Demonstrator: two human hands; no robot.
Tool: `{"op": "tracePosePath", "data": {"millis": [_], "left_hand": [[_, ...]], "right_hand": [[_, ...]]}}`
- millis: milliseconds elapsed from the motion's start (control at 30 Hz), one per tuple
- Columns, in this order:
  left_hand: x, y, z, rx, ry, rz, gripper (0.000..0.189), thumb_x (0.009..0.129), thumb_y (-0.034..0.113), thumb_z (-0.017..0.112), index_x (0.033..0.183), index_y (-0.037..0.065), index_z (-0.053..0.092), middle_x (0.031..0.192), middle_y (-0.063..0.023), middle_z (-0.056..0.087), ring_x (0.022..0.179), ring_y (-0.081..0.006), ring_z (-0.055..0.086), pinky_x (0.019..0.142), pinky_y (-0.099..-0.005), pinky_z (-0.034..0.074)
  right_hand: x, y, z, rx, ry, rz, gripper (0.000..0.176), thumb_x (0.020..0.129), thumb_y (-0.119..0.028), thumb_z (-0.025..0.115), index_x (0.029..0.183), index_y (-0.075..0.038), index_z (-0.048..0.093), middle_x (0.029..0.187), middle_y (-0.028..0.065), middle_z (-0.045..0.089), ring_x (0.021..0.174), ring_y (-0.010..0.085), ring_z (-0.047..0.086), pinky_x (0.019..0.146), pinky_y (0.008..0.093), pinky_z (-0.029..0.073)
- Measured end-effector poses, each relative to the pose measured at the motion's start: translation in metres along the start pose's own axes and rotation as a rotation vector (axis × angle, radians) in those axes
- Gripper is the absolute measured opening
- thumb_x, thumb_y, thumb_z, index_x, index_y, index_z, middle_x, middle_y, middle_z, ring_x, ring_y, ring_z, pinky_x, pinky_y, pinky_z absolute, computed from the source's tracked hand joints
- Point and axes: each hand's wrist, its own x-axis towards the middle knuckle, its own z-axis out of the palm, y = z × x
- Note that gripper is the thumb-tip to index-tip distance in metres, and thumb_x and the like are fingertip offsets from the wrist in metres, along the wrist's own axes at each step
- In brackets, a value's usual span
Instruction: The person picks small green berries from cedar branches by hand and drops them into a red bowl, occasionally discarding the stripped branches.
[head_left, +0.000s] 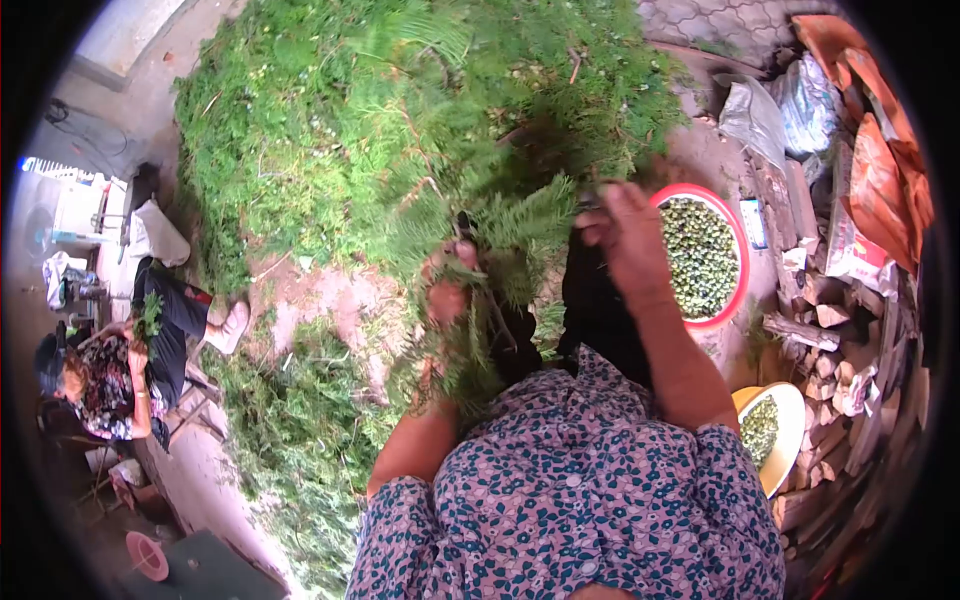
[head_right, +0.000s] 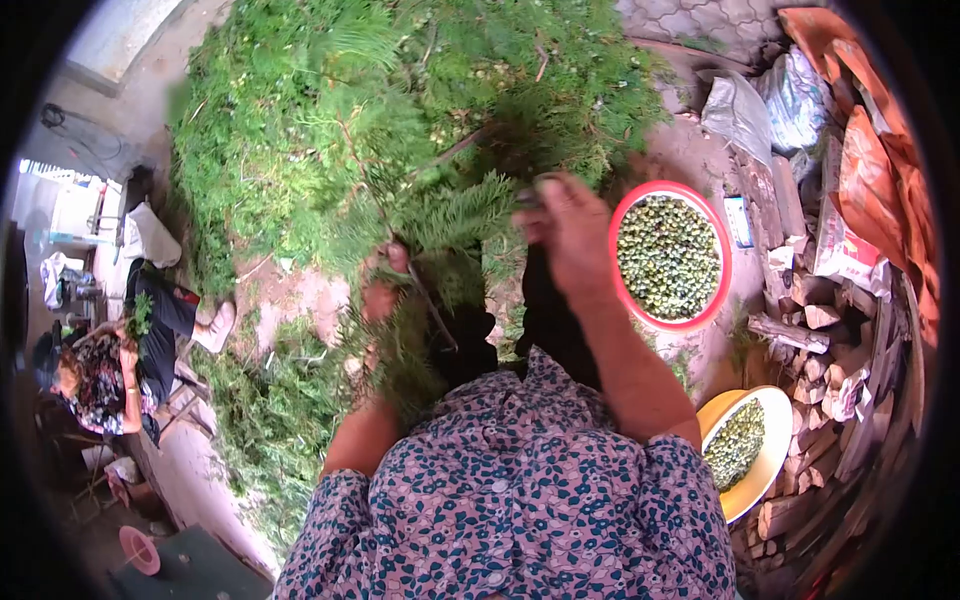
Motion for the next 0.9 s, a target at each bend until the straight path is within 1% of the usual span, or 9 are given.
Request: {"op": "tracePosePath", "data": {"millis": [67,100,267,433,533,600,633,833,900], "left_hand": [[-0.006,0.088,-0.017,-0.823,0.073,-0.386,0.035,0.081,0.042,0.062,0.093,0.010,0.056,0.066,0.0014,0.051,0.054,-0.0082,0.047,0.046,-0.0254,0.038],[-0.001,0.096,-0.029,-0.930,0.096,-0.541,0.036,0.079,0.042,0.066,0.088,0.010,0.053,0.067,0.0019,0.049,0.055,-0.0087,0.047,0.047,-0.0251,0.038],[0.010,0.089,-0.066,-1.000,0.194,-0.627,0.031,0.081,0.037,0.065,0.088,0.010,0.051,0.066,0.0024,0.047,0.055,-0.0084,0.046,0.047,-0.0243,0.037],[0.010,0.053,-0.087,-1.241,0.196,-0.502,0.027,0.081,0.035,0.065,0.081,0.013,0.048,0.062,0.0045,0.042,0.052,-0.0071,0.043,0.046,-0.0244,0.036],[0.007,0.038,-0.091,-1.237,0.258,-0.473,0.022,0.087,0.030,0.059,0.082,0.012,0.047,0.063,0.0038,0.043,0.053,-0.0084,0.043,0.047,-0.0240,0.036],[-0.002,-0.009,-0.098,-1.442,0.202,-0.520,0.020,0.090,0.030,0.052,0.089,0.010,0.049,0.069,0.0006,0.048,0.060,-0.0126,0.048,0.052,-0.0271,0.040],[-0.009,-0.006,-0.103,-1.702,0.251,-0.509,0.022,0.092,0.029,0.048,0.100,0.009,0.051,0.078,-0.0029,0.053,0.068,-0.0168,0.051,0.060,-0.0308,0.043],[-0.087,-0.084,-0.104,-0.954,0.341,-0.532,0.032,0.089,0.033,0.050,0.109,0.009,0.056,0.103,-0.0079,0.059,0.092,-0.0215,0.056,0.077,-0.0366,0.046],[-0.127,-0.096,-0.126,-1.076,0.489,-0.464,0.033,0.087,0.033,0.052,0.109,0.008,0.055,0.105,-0.0083,0.059,0.093,-0.0217,0.056,0.078,-0.0363,0.047]], "right_hand": [[0.009,-0.002,-0.032,-0.124,0.130,-0.102,0.025,0.088,-0.013,0.053,0.108,0.001,0.052,0.086,0.0083,0.058,0.071,0.0159,0.061,0.058,0.0255,0.047],[0.012,-0.005,-0.052,-0.188,0.188,-0.127,0.028,0.087,-0.012,0.053,0.111,0.002,0.050,0.089,0.0090,0.058,0.073,0.0166,0.062,0.057,0.0255,0.047],[0.040,0.000,-0.217,-0.355,0.556,-0.128,0.036,0.081,-0.005,0.054,0.115,0.004,0.047,0.095,0.0096,0.058,0.075,0.0188,0.062,0.055,0.0252,0.046],[0.060,0.011,-0.397,-0.436,0.851,-0.043,0.024,0.079,-0.010,0.057,0.099,0.002,0.054,0.082,0.0080,0.057,0.069,0.0215,0.059,0.052,0.0296,0.047],[0.049,0.003,-0.373,-0.505,0.882,-0.040,0.020,0.081,-0.014,0.057,0.094,0.000,0.056,0.081,0.0075,0.057,0.069,0.0218,0.059,0.055,0.0302,0.049],[0.059,0.005,-0.336,-0.439,0.764,-0.020,0.024,0.081,-0.005,0.052,0.104,0.001,0.053,0.083,0.0079,0.056,0.070,0.0183,0.058,0.053,0.0302,0.051],[0.066,0.008,-0.318,-0.473,0.713,-0.002,0.029,0.085,-0.008,0.051,0.113,0.000,0.051,0.093,0.0086,0.057,0.077,0.0199,0.060,0.059,0.0306,0.052],[0.078,0.024,-0.149,-0.568,0.246,-0.142,0.027,0.086,-0.009,0.054,0.111,0.001,0.054,0.098,0.0088,0.060,0.083,0.0170,0.061,0.062,0.0266,0.050],[0.088,0.034,-0.128,-0.630,0.167,-0.134,0.026,0.086,-0.008,0.053,0.111,0.001,0.055,0.098,0.0089,0.060,0.082,0.0168,0.061,0.061,0.0260,0.050]]}}
